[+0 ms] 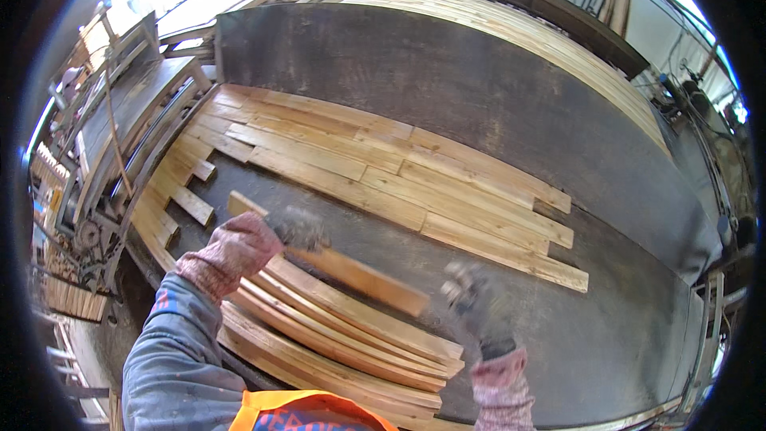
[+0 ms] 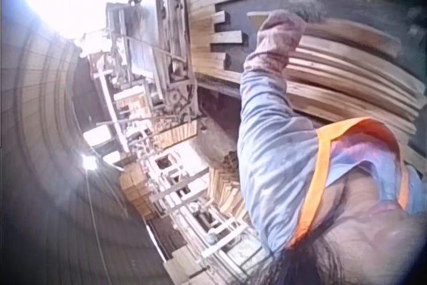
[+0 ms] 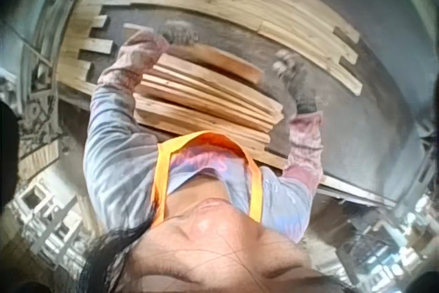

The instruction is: The person repeatedly picks up stacks of wooden planks and places them onto a conveyor belt, arranging them in rows. The person uses both hands to handle the planks and aligns them on the moving belt.

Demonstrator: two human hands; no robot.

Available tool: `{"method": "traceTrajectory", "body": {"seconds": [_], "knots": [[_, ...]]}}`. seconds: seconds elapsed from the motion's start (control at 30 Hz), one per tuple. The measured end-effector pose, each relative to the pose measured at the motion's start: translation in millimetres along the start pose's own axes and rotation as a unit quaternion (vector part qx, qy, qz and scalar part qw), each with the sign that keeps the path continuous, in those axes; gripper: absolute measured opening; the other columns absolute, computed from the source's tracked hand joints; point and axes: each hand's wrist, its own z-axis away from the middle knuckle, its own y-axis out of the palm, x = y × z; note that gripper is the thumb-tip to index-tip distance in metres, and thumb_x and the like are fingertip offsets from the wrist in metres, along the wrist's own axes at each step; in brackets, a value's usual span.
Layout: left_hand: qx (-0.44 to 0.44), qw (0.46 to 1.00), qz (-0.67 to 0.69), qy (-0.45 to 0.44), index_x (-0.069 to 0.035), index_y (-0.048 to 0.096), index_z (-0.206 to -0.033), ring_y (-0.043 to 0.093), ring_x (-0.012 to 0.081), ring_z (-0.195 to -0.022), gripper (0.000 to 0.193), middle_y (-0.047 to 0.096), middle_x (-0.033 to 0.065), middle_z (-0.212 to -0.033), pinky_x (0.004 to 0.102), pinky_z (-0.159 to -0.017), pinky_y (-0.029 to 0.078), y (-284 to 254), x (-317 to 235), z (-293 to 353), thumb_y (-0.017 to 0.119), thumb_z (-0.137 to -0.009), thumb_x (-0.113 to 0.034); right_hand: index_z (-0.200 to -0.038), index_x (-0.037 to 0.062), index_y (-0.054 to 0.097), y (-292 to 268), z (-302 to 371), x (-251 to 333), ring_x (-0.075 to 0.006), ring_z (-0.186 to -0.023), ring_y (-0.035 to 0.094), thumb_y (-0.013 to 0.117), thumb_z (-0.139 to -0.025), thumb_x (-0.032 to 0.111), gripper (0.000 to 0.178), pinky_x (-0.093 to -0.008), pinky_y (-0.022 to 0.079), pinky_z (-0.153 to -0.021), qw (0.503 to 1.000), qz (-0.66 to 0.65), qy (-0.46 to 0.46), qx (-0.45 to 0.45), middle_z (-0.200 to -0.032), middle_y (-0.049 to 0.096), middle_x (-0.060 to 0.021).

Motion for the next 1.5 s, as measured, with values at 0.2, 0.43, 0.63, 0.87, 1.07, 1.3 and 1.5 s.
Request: {"method": "traceTrajectory", "body": {"seconds": [0.2, 0.43, 0.63, 0.87, 1.07, 1.3, 1.5], "knots": [[-0.064, 0.972, -0.157, -0.165, -0.015, 0.068, -0.122, 0.064, 0.0326, -0.121, 0.047, 0.068, 0.0101, -0.129, 0.0496, -0.096, 0.053, 9.7, -9.8, -24.0, 0.081, -0.078, -0.025, -0.122, 0.0063, 0.067, 99.6, 35.7, 18.3, -0.0343, -0.123, 0.059, 0.063, -0.098, 0.041, 0.042, -0.0505, 0.043, -0.108, 0.794, 0.566, -0.214, 0.063, -0.127, 0.065, -0.0224], [-0.151, 0.945, -0.232, -0.172, -0.019, 0.066, -0.127, 0.061, 0.0313, -0.123, 0.05, 0.066, 0.0057, -0.13, 0.05, -0.096, 0.053, 6.3, 9.1, 0.4, 0.078, -0.078, -0.024, -0.131, 0.0071, 0.062, 76.4, 53.7, -12.2, -0.0199, -0.104, 0.067, 0.071, -0.099, 0.023, 0.037, -0.0306, 0.05, -0.092, 0.947, 0.136, -0.032, 0.289, -0.105, 0.072, -0.0129], [-0.15, 0.948, -0.262, -0.105, -0.023, 0.058, -0.139, 0.062, 0.0319, -0.116, 0.054, 0.064, 0.004, -0.128, 0.0469, -0.096, 0.053, 0.3, 75.7, 34.3, 0.068, -0.087, -0.031, -0.122, 0.0046, 0.071, -19.0, 52.8, -57.8, -0.0207, -0.104, 0.069, 0.07, -0.09, -0.001, 0.032, -0.0361, 0.054, -0.095, 0.986, 0.08, 0.089, 0.113, -0.111, 0.073, -0.006], [-0.24, 0.923, -0.263, -0.145, -0.02, 0.067, -0.133, 0.057, 0.0324, -0.132, 0.05, 0.061, 0.0088, -0.141, 0.0467, -0.11, 0.049, -2.3, 179.5, 72.5, 0.07, -0.084, -0.032, -0.15, 0.0138, 0.05, -23.5, 87.7, -80.9, -0.0363, -0.133, 0.047, 0.083, -0.07, 0.058, 0.097, -0.0534, 0.034, -0.115, 0.862, 0.488, -0.136, 0.031, -0.139, 0.054, -0.0127], [-0.191, 0.879, -0.221, -0.377, -0.027, 0.062, -0.141, 0.055, 0.0346, -0.132, 0.058, 0.058, 0.0062, -0.144, 0.0535, -0.108, 0.045, -16.2, 140.7, 55.3, 0.071, -0.084, -0.037, -0.151, 0.0185, 0.053, -15.6, 77.7, -124.7, -0.0356, -0.127, 0.052, 0.076, -0.078, 0.053, 0.083, -0.0562, 0.035, -0.112, 0.802, 0.562, -0.18, -0.086, -0.134, 0.057, -0.0116], [-0.145, 0.983, -0.096, 0.052, -0.022, 0.055, -0.148, 0.045, 0.0275, -0.142, 0.059, 0.05, 0.0122, -0.153, 0.059, -0.106, 0.041, 36.9, -39.6, 44.9, 0.053, -0.102, -0.059, -0.149, 0.024, 0.056, -26.4, 2.5, -136.9, -0.0386, -0.129, 0.051, 0.072, -0.086, 0.044, 0.068, -0.0568, 0.035, -0.114, 0.742, 0.595, -0.266, -0.155, -0.137, 0.056, -0.0166], [-0.196, 0.962, -0.131, 0.136, -0.024, 0.061, -0.14, 0.039, 0.042, -0.14, 0.054, 0.048, 0.0156, -0.149, 0.0631, -0.112, 0.028, 93.8, -96.2, 106.1, 0.058, -0.097, -0.055, -0.146, 0.0234, 0.059, 19.2, -32.2, -75.0, -0.042, -0.142, 0.04, 0.072, -0.087, 0.036, 0.062, -0.0576, 0.034, -0.116, 0.759, 0.589, -0.151, -0.234, -0.156, 0.044, -0.0188]]}}
